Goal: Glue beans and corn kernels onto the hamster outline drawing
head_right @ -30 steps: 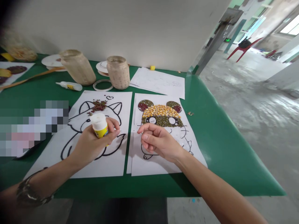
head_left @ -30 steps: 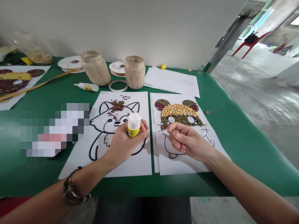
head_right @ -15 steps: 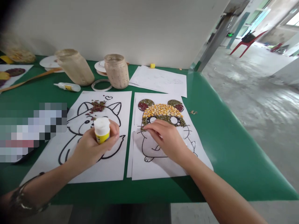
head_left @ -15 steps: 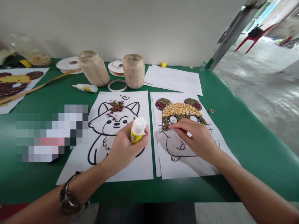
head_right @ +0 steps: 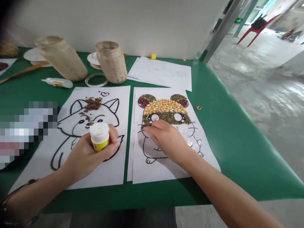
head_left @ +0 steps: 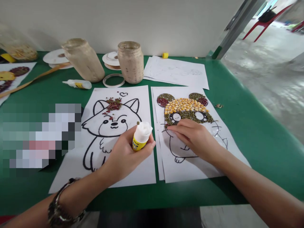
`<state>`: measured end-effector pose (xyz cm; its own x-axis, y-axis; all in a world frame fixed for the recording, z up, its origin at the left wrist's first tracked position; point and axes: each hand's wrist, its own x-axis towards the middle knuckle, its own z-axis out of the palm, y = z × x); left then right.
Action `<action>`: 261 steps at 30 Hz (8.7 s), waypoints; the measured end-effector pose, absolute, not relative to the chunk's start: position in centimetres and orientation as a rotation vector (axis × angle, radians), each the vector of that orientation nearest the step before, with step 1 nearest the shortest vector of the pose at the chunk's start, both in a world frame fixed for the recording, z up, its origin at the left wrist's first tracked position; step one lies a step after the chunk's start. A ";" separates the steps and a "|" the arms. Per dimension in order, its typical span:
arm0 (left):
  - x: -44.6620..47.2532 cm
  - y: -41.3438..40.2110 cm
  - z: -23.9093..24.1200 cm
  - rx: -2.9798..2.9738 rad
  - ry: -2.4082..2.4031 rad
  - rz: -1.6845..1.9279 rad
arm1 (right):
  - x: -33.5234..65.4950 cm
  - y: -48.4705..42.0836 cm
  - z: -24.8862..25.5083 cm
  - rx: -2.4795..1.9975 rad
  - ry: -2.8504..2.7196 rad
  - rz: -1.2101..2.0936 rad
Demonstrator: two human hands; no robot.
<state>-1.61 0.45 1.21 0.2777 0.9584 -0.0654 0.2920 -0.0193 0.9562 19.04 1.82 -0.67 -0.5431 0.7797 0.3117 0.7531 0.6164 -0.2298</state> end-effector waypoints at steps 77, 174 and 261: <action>-1.2 0.3 1.8 1.558 0.898 0.313 | 16.2 -1.9 2.1 -0.950 -2.087 0.301; -2.2 0.4 2.1 1.643 0.632 0.213 | 19.1 -0.8 -1.0 -1.291 -2.737 -0.202; -2.1 0.4 2.0 1.864 0.695 0.178 | 19.3 -0.4 -1.2 -1.096 -2.532 -0.360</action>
